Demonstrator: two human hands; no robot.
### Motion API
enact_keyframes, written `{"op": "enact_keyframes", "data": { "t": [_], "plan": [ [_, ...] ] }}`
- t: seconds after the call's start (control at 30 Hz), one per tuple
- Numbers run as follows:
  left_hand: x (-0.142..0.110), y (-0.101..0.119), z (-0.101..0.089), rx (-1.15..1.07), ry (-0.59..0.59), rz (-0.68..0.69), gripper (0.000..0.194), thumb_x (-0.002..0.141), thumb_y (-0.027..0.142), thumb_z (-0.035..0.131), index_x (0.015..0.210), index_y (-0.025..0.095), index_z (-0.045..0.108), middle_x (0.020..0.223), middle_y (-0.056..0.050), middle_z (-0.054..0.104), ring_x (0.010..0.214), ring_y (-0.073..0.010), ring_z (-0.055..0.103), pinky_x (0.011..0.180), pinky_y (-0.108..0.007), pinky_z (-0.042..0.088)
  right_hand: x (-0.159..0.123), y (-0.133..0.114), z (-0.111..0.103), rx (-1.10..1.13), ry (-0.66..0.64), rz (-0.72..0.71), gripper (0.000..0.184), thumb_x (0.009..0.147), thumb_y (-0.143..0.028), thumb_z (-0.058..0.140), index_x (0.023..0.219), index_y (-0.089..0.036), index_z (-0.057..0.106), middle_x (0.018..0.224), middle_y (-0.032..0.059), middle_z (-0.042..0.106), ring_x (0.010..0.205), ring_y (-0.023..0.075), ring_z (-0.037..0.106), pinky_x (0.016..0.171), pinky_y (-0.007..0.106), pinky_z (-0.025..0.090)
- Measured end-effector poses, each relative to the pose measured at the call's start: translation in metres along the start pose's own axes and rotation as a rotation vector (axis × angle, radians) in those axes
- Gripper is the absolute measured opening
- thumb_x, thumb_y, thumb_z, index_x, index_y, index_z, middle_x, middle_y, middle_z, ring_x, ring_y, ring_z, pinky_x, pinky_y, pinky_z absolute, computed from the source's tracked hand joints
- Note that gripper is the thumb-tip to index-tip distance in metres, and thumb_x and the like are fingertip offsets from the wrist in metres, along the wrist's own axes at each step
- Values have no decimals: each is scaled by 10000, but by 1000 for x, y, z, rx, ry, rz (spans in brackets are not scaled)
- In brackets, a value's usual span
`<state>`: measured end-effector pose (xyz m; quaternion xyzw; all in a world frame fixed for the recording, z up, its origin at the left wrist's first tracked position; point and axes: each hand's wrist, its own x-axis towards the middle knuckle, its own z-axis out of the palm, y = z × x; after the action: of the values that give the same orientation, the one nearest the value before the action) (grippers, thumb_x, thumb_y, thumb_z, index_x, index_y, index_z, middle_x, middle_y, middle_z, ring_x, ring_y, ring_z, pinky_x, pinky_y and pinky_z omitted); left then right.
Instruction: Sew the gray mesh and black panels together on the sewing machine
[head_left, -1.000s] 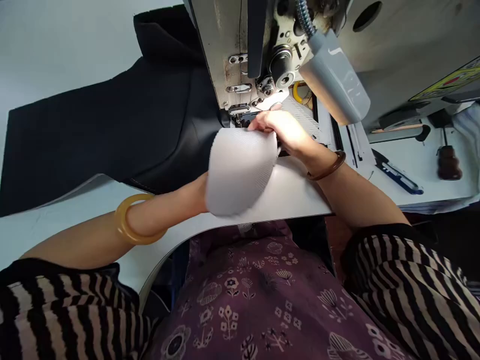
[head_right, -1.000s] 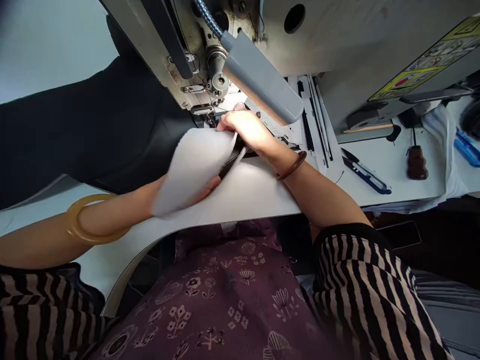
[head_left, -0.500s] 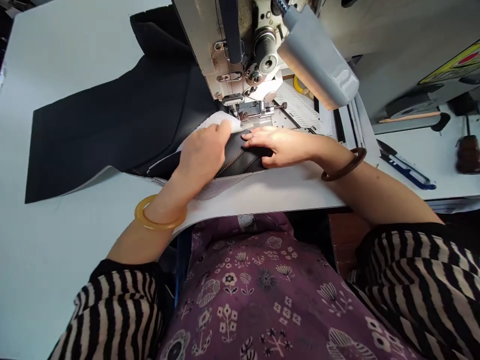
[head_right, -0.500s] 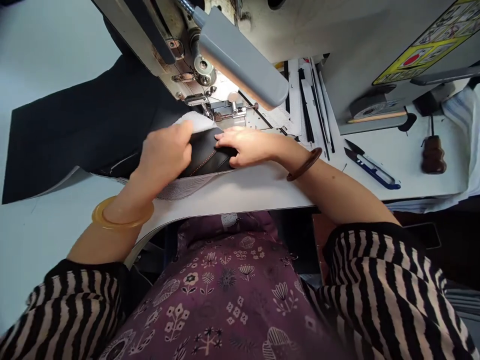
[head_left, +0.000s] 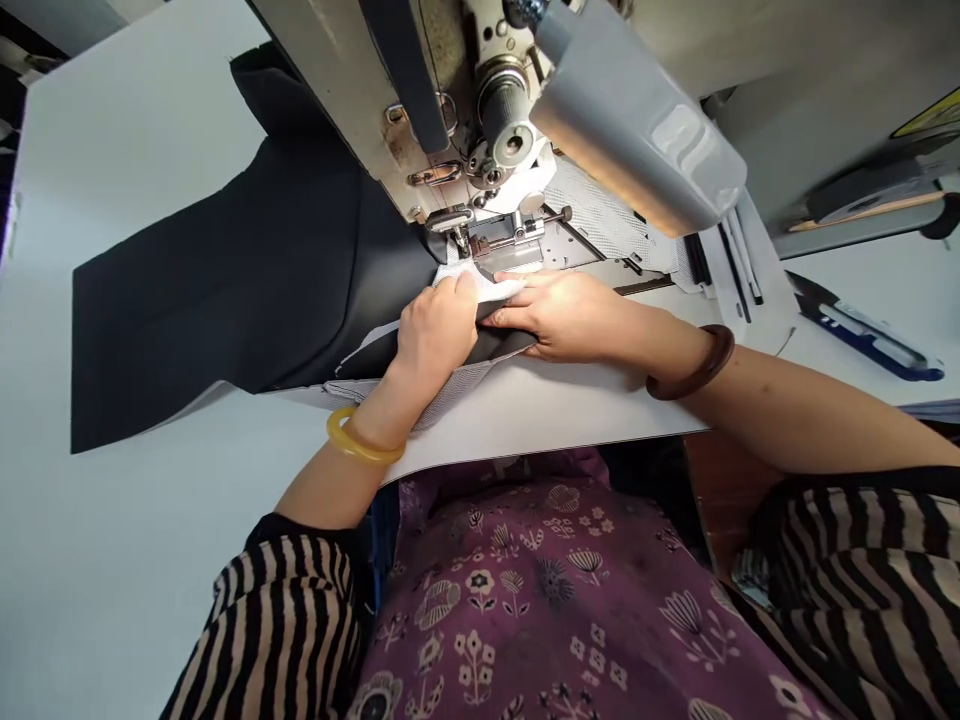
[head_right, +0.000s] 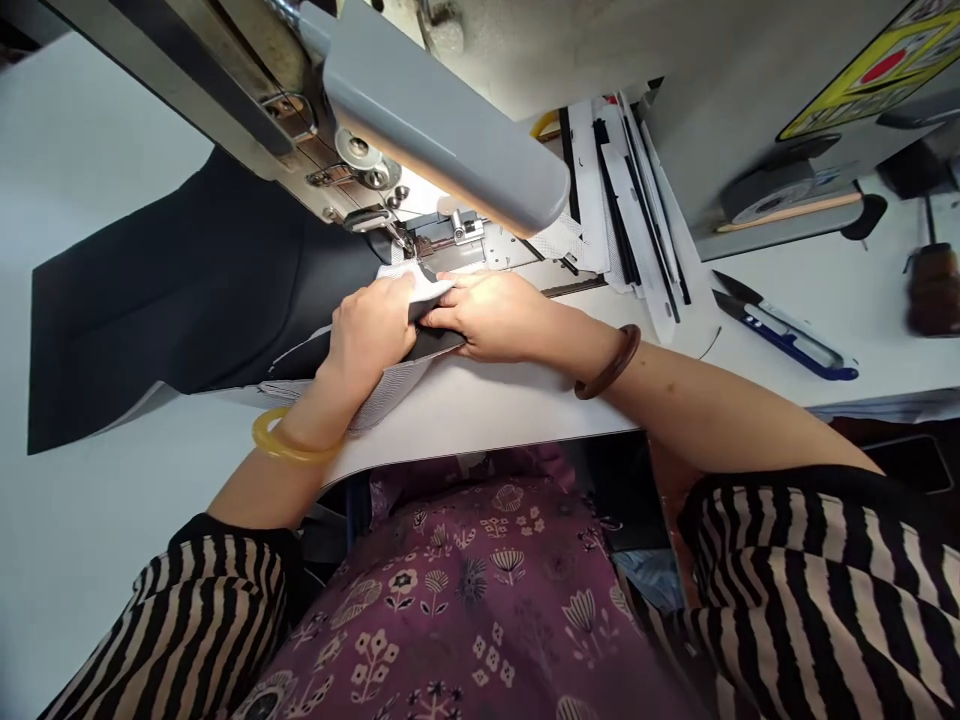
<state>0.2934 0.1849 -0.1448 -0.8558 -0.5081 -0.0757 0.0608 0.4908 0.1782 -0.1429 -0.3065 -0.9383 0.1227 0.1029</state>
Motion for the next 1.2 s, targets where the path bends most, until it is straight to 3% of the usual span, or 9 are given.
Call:
{"op": "enact_keyframes", "data": {
  "t": [0.13, 0.3, 0.53, 0.83, 0.93, 1.03, 1.2],
  "plan": [
    [0, -2, 0, 39, 75, 104, 303, 901, 117, 398, 1030, 188, 664, 1033, -109, 684, 918, -239, 638, 705, -302, 518, 3, -8, -3, -40, -43, 86, 373, 935, -223, 511, 1253, -187, 704, 1134, 146, 732, 1279, 321, 563, 966, 443, 493],
    [1, -4, 1, 24, -4, 100, 256, 896, 112, 437, 987, 182, 665, 984, -86, 691, 871, -230, 603, 769, -319, 503, 8, -12, -6, -61, -86, 144, 395, 971, -248, 453, 1287, -226, 689, 1123, 141, 733, 1288, 331, 553, 923, 451, 495],
    [5, -8, -3, 18, -86, 115, 262, 898, 130, 457, 1006, 204, 683, 1038, -74, 706, 887, -240, 603, 752, -336, 491, 11, -13, -2, -72, -71, 195, 363, 969, -258, 451, 1196, -235, 733, 1089, 127, 721, 1150, 257, 602, 816, 345, 467],
    [19, -26, -8, 1, -151, 233, 299, 879, 108, 452, 1032, 193, 694, 1039, -86, 697, 957, -247, 613, 780, -338, 488, 24, -25, 6, -111, -107, 292, 431, 993, -168, 384, 1301, -245, 675, 1364, 139, 627, 1328, 288, 525, 897, 396, 507],
    [25, -36, -8, 22, -153, 304, 317, 863, 104, 447, 1047, 172, 696, 1058, -94, 698, 954, -248, 617, 768, -339, 490, 29, -30, 11, -139, -74, 304, 452, 980, -117, 375, 1326, -211, 652, 1338, 141, 645, 1348, 288, 509, 879, 380, 518],
    [30, -42, -9, 44, -158, 356, 319, 848, 94, 450, 1035, 154, 701, 1046, -96, 698, 933, -242, 630, 742, -331, 488, 24, -24, 14, -164, -22, 254, 390, 966, -155, 433, 1273, -144, 674, 1233, 167, 694, 1330, 301, 524, 851, 364, 525],
    [31, -33, -21, 60, -275, 324, 312, 811, 110, 524, 1065, 147, 700, 1083, -98, 689, 980, -269, 646, 710, -324, 490, 4, 1, 11, -94, 38, -37, 332, 931, -249, 526, 1178, -126, 710, 1147, 119, 732, 1212, 238, 607, 855, 314, 516]
  ]
}}
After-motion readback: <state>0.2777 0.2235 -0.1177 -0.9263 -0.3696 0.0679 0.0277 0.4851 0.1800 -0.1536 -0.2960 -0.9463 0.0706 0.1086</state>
